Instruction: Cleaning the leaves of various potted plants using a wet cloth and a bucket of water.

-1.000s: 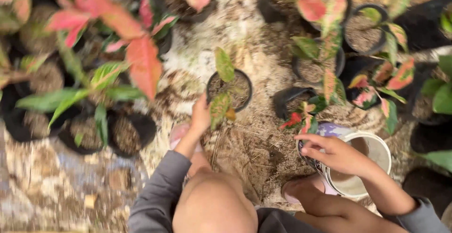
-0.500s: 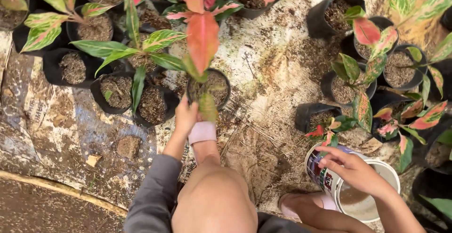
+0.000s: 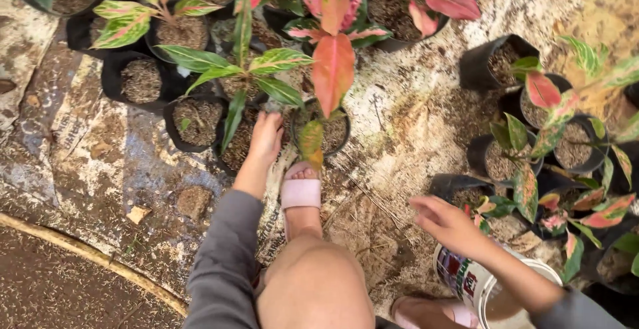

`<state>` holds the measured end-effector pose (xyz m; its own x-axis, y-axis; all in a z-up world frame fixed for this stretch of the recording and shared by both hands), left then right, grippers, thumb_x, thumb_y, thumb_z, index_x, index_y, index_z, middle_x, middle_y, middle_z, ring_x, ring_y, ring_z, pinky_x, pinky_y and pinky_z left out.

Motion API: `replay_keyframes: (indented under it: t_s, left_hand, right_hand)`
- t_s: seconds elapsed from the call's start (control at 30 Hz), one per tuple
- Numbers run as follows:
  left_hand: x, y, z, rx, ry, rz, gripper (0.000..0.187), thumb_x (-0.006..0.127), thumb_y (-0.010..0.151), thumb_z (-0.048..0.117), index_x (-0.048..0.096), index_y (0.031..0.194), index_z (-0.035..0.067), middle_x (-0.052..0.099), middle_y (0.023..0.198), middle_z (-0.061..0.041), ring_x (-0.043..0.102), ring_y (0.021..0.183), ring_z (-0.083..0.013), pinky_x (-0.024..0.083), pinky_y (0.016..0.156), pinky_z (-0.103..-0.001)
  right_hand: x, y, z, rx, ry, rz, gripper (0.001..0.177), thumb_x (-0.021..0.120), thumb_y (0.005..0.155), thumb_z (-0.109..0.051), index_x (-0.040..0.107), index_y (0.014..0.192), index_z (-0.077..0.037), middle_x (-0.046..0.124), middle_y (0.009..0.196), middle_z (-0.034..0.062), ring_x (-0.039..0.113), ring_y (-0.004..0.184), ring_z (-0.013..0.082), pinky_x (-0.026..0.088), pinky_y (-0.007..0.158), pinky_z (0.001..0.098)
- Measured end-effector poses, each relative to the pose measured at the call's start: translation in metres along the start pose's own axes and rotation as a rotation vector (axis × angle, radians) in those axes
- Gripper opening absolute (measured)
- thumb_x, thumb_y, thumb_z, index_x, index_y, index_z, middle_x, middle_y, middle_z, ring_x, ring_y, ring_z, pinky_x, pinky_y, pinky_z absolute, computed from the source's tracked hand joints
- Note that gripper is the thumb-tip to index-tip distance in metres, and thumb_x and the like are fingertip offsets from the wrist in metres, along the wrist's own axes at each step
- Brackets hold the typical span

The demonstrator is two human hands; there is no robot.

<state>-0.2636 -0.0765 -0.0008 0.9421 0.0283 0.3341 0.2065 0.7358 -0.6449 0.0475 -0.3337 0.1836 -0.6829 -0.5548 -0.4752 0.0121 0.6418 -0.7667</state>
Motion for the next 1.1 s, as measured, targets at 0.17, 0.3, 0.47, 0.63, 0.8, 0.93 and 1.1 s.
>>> replay_keyframes:
  t_s: [0.17,0.3,0.47,0.63,0.8,0.93,1.1]
  left_hand:
    - [0.007,0.036,0.011,-0.025,-0.723,0.201,0.072,0.055,0.106,0.023,0.009,0.161,0.01,0.008,0.162,-0.015,0.013,0.155,-0.0315,0.004,0.127,-0.047]
    - [0.016,0.032,0.036,0.0,-0.875,0.255,0.088,0.06,0.104,0.027,-0.006,0.16,0.012,-0.015,0.165,-0.019,0.002,0.156,-0.0324,0.001,0.128,-0.043]
    - [-0.016,0.067,-0.003,0.033,-0.978,0.459,0.073,0.049,0.106,0.016,0.0,0.159,0.005,0.0,0.163,-0.027,0.019,0.151,-0.0416,0.017,0.126,-0.05]
    - [-0.019,0.084,0.0,0.091,-0.928,0.435,0.059,0.04,0.109,0.01,0.003,0.155,0.005,0.02,0.156,-0.027,0.042,0.142,-0.0346,0.022,0.125,-0.049]
    - [0.01,0.072,0.014,0.057,-0.826,0.245,0.061,0.027,0.114,0.025,-0.003,0.161,0.002,0.014,0.165,-0.018,0.017,0.153,-0.0215,0.005,0.13,-0.038]
    - [-0.001,0.074,-0.002,0.003,-0.566,0.149,0.092,0.061,0.101,0.054,0.005,0.164,0.018,0.011,0.167,-0.02,0.0,0.155,-0.0311,-0.01,0.125,-0.045]
    - [-0.013,0.022,-0.008,-0.013,-0.172,0.132,0.101,0.072,0.097,0.037,-0.001,0.164,0.014,-0.005,0.167,-0.03,-0.009,0.154,-0.0422,-0.01,0.122,-0.057]
  right_hand:
    - [0.027,0.108,-0.056,0.127,0.519,0.109,0.067,0.066,0.099,-0.029,0.037,0.156,-0.012,0.046,0.152,0.0216,0.065,0.117,0.0383,0.056,0.096,0.0523]
    - [0.033,0.152,-0.104,0.157,0.781,0.17,0.067,0.054,0.104,-0.019,0.02,0.159,-0.001,0.026,0.158,0.0325,0.054,0.127,0.0478,0.048,0.105,0.0587]
    - [0.046,0.167,-0.131,0.13,1.043,0.193,0.059,0.042,0.106,-0.008,0.018,0.159,0.001,0.021,0.154,0.0418,0.053,0.124,0.0556,0.051,0.102,0.058]
    - [0.046,0.159,-0.149,0.125,1.166,0.305,0.059,0.036,0.102,0.004,0.018,0.157,0.004,0.017,0.153,0.045,0.045,0.125,0.0629,0.048,0.101,0.0636]
    - [0.054,0.165,-0.144,0.058,1.278,0.353,0.062,0.037,0.1,0.007,0.017,0.158,0.006,0.017,0.154,0.0423,0.042,0.129,0.0623,0.046,0.101,0.0647]
    - [0.049,0.169,-0.155,0.017,1.281,0.348,0.061,0.039,0.1,0.007,0.023,0.159,0.001,0.024,0.153,0.0427,0.044,0.125,0.0633,0.05,0.097,0.0637]
    - [0.047,0.184,-0.166,-0.005,1.254,0.274,0.06,0.04,0.1,0.006,0.028,0.158,-0.003,0.029,0.15,0.0423,0.051,0.122,0.0595,0.053,0.097,0.0608]
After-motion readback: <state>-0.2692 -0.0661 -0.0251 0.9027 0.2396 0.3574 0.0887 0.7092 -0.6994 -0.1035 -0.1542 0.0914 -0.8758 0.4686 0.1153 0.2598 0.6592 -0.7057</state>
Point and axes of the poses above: each hand's wrist, its own y-axis towards the middle knuckle, its own x-axis out of the palm, z = x × y, the point moved 9 cm from there along y, towards the middle knuckle
